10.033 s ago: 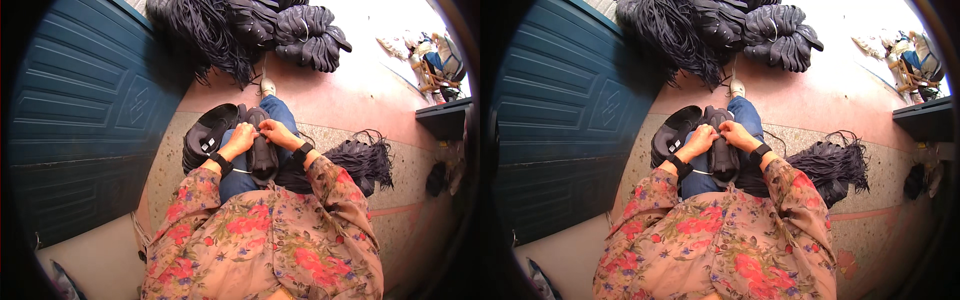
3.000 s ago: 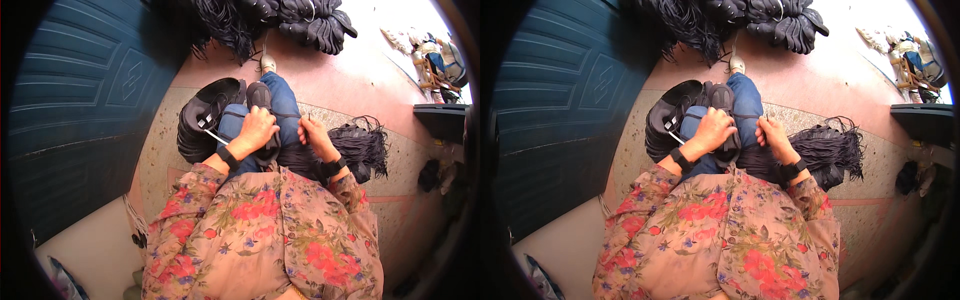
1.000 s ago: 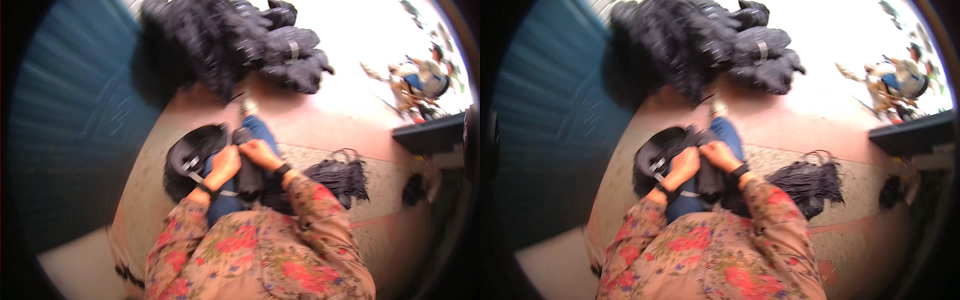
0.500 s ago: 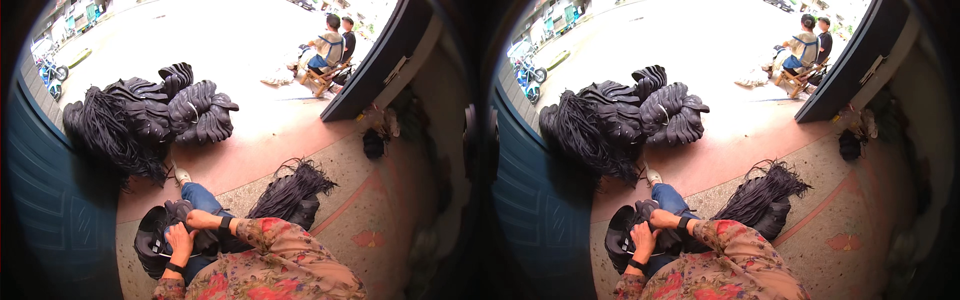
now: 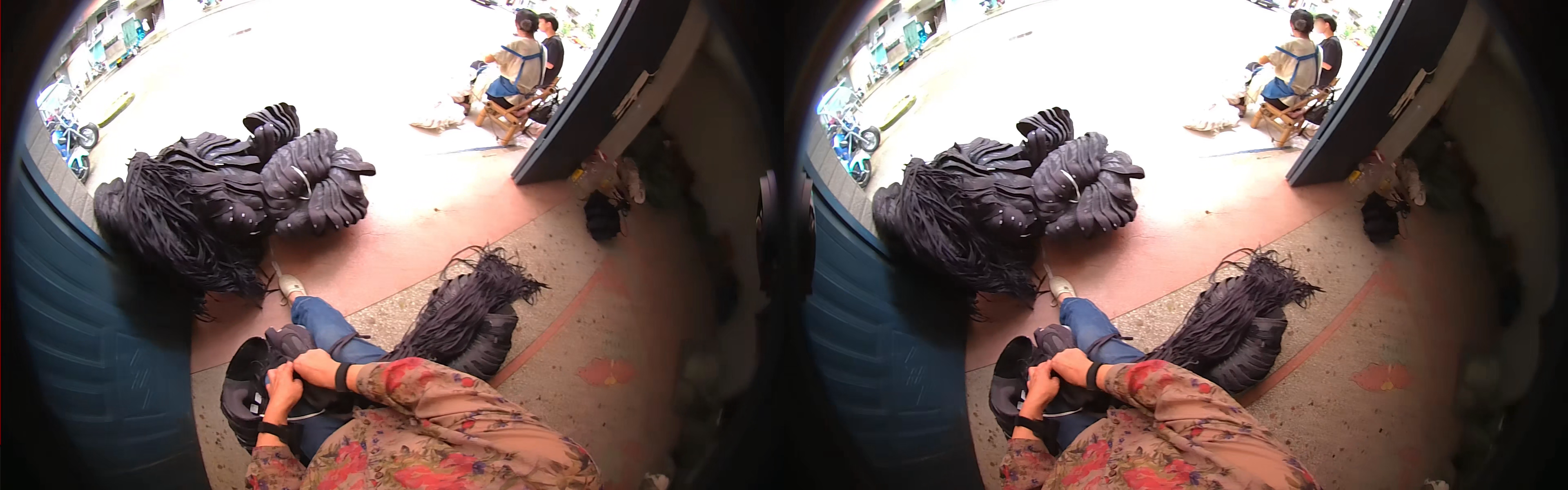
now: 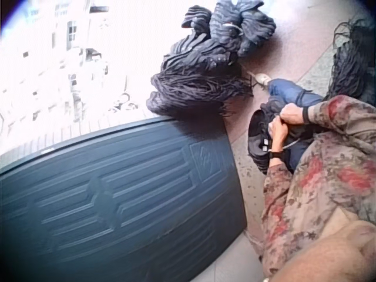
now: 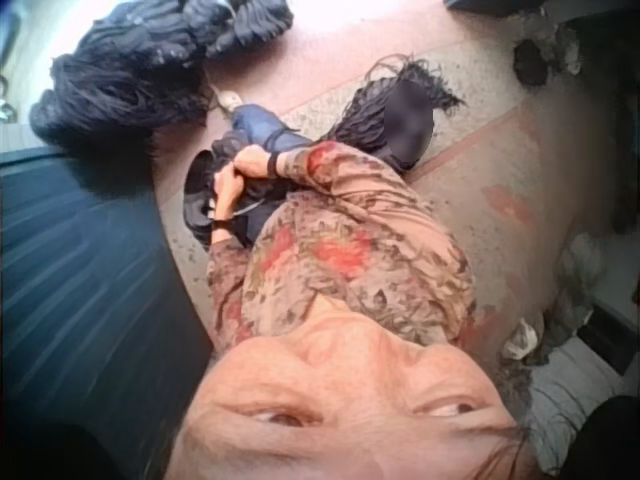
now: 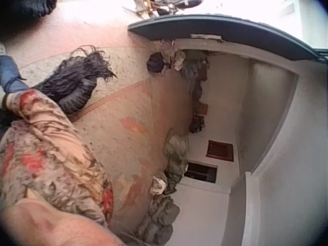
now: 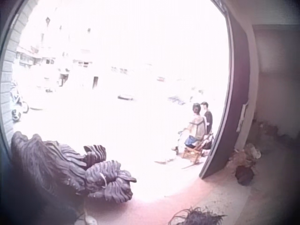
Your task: The recorder is sitting on the floor lacing and tying black shoes.
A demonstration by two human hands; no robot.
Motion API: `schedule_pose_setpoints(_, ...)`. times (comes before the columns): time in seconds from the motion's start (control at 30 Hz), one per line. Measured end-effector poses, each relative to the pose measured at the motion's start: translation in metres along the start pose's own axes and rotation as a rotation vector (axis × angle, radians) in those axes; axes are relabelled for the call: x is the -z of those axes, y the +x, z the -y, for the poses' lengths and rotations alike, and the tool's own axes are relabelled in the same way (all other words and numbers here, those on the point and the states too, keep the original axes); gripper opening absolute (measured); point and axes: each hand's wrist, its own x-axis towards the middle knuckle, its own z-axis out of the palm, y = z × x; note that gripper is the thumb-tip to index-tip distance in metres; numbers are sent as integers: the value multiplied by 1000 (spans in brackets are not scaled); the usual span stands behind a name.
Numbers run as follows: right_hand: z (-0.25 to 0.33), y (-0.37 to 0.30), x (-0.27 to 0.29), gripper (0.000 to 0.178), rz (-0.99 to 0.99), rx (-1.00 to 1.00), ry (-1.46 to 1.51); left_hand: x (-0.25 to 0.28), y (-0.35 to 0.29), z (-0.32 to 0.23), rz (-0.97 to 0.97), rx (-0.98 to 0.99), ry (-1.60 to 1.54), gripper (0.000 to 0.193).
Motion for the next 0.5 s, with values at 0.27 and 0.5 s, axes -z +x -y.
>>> schedule_pose_setpoints(0.27, 1, 4, -7, 11, 3, -29, -52, 10, -5, -13, 34, 33, -29, 44)
schedule_pose_setpoints(0.5, -2, 1, -9, 12, 61, 61, -118, -7, 0, -5, -81, -47, 12, 27)
